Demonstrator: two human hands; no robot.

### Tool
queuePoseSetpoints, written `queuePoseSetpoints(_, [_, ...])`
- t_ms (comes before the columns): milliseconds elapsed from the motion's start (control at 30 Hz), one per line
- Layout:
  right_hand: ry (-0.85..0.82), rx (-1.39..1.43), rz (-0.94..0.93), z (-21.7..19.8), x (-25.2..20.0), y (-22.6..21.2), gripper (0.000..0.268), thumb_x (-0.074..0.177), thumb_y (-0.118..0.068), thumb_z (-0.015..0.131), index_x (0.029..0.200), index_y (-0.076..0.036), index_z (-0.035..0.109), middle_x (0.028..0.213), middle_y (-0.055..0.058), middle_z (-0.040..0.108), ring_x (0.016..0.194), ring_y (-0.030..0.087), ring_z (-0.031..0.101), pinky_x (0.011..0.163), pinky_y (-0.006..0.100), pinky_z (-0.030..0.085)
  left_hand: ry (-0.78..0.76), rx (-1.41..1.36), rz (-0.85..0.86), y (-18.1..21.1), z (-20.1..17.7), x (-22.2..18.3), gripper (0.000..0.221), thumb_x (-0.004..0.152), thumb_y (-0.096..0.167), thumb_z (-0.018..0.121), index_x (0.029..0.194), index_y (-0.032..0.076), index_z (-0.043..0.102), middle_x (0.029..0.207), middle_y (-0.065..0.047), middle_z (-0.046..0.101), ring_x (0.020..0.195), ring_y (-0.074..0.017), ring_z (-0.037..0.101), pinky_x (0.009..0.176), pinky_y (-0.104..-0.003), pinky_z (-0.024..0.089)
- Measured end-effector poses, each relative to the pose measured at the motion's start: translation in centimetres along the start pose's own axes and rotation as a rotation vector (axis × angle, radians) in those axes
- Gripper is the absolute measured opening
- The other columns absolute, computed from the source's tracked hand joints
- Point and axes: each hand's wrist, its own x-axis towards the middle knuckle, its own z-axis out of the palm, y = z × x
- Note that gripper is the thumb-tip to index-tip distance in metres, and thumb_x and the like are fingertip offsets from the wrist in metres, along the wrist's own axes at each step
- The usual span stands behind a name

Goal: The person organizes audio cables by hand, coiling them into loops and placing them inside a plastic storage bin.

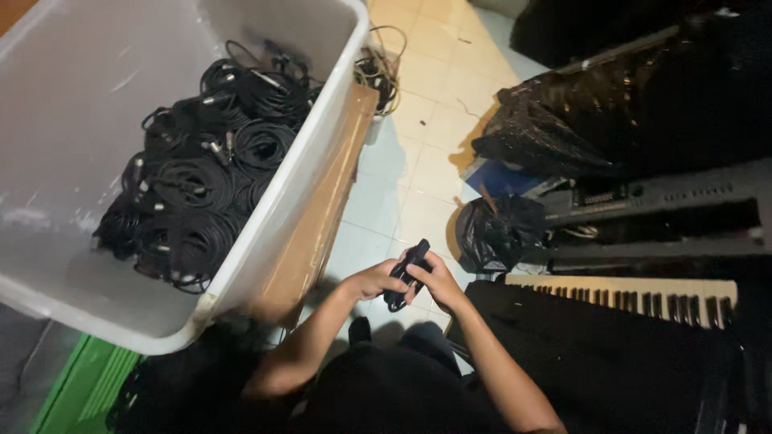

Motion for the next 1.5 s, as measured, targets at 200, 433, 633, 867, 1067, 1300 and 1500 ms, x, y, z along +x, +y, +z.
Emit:
queuePoseSetpoints(200, [-0.019, 0.013, 0.011, -0.9, 6.2, -1.2, 0.022, 0.094, -0.015, 0.07, 0.11, -0.001, 0.065, 0.084, 0.007, 0.068, 0.058, 0.014, 0.063, 0.049, 0.027, 0.051, 0.251, -0.024, 0.024, 0.3, -3.5, 2.1, 0.024, 0.094, 0.012, 0.068, 0.11, -0.005, 0.064, 0.09, -0.012, 0.071, 0.084, -0.0195, 0.07, 0.079, -0.033, 0.056])
queuePoseSetpoints(433, [0.004, -0.052, -0.093, -6.6, 14.5, -4.0, 0.015, 0.091, -0.012, 0.074, 0.103, -0.005, 0.067, 0.084, 0.0, 0.066, 0.073, 0.009, 0.061, 0.065, 0.024, 0.05, 0.712, 0.059, 0.352, 4.5, -5.1, 7.6, 0.041, 0.088, 0.017, 0.077, 0.12, -0.003, 0.061, 0.106, -0.008, 0.07, 0.095, -0.0145, 0.069, 0.084, -0.03, 0.058])
queuePoseSetpoints(633, [-0.063, -0.104, -0.131, -11.5, 20.3, -7.5, 0.01, 0.091, -0.008, 0.075, 0.096, -0.004, 0.068, 0.083, -0.001, 0.063, 0.075, 0.008, 0.057, 0.067, 0.025, 0.047, 0.929, 0.437, 0.317, 8.3, -2.7, 14.3, 0.065, 0.079, 0.021, 0.083, 0.13, 0.002, 0.046, 0.114, -0.006, 0.058, 0.101, -0.0116, 0.061, 0.08, -0.031, 0.057])
queuePoseSetpoints(867, [-0.25, -0.072, -0.161, -9.1, 24.6, -11.9, 0.007, 0.093, -0.006, 0.072, 0.097, -0.003, 0.067, 0.088, 0.001, 0.066, 0.082, 0.01, 0.06, 0.076, 0.026, 0.05, 1.41, 0.624, 0.342, 11.6, -2.0, 15.5, 0.062, 0.084, 0.029, 0.082, 0.133, 0.001, 0.057, 0.116, -0.014, 0.07, 0.106, -0.0218, 0.069, 0.094, -0.036, 0.056])
queuePoseSetpoints(1067, [-0.608, -0.193, -0.49, -1.3, 31.6, -19.2, 0.017, 0.102, -0.006, 0.063, 0.118, -0.001, 0.064, 0.112, 0.005, 0.069, 0.107, 0.014, 0.063, 0.095, 0.028, 0.051, 1.62, 0.904, 0.467, 20.7, -1.9, 9.5, 0.063, 0.09, 0.032, 0.081, 0.139, 0.003, 0.054, 0.127, -0.017, 0.069, 0.116, -0.0273, 0.069, 0.102, -0.04, 0.054])
queuePoseSetpoints(1300, [-0.724, -0.219, -0.374, 10.5, 40.0, -27.9, 0.018, 0.104, -0.019, 0.064, 0.119, -0.01, 0.061, 0.105, -0.001, 0.059, 0.094, 0.013, 0.054, 0.083, 0.029, 0.045, 1.414, 0.969, 0.61, 33.4, -3.0, -1.4, 0.05, 0.099, 0.024, 0.073, 0.139, 0.003, 0.051, 0.122, -0.015, 0.068, 0.108, -0.0224, 0.069, 0.094, -0.034, 0.059])
queuePoseSetpoints(1500, [-0.773, -0.521, -0.614, 19.0, 49.1, -23.4, 0.019, 0.112, -0.024, 0.061, 0.124, -0.009, 0.06, 0.111, 0.007, 0.068, 0.104, 0.022, 0.066, 0.093, 0.04, 0.055, 1.617, 0.991, 0.483, 33.4, -19.1, -8.8, 0.048, 0.097, 0.028, 0.077, 0.131, 0.001, 0.06, 0.117, -0.014, 0.072, 0.106, -0.0229, 0.073, 0.092, -0.035, 0.058])
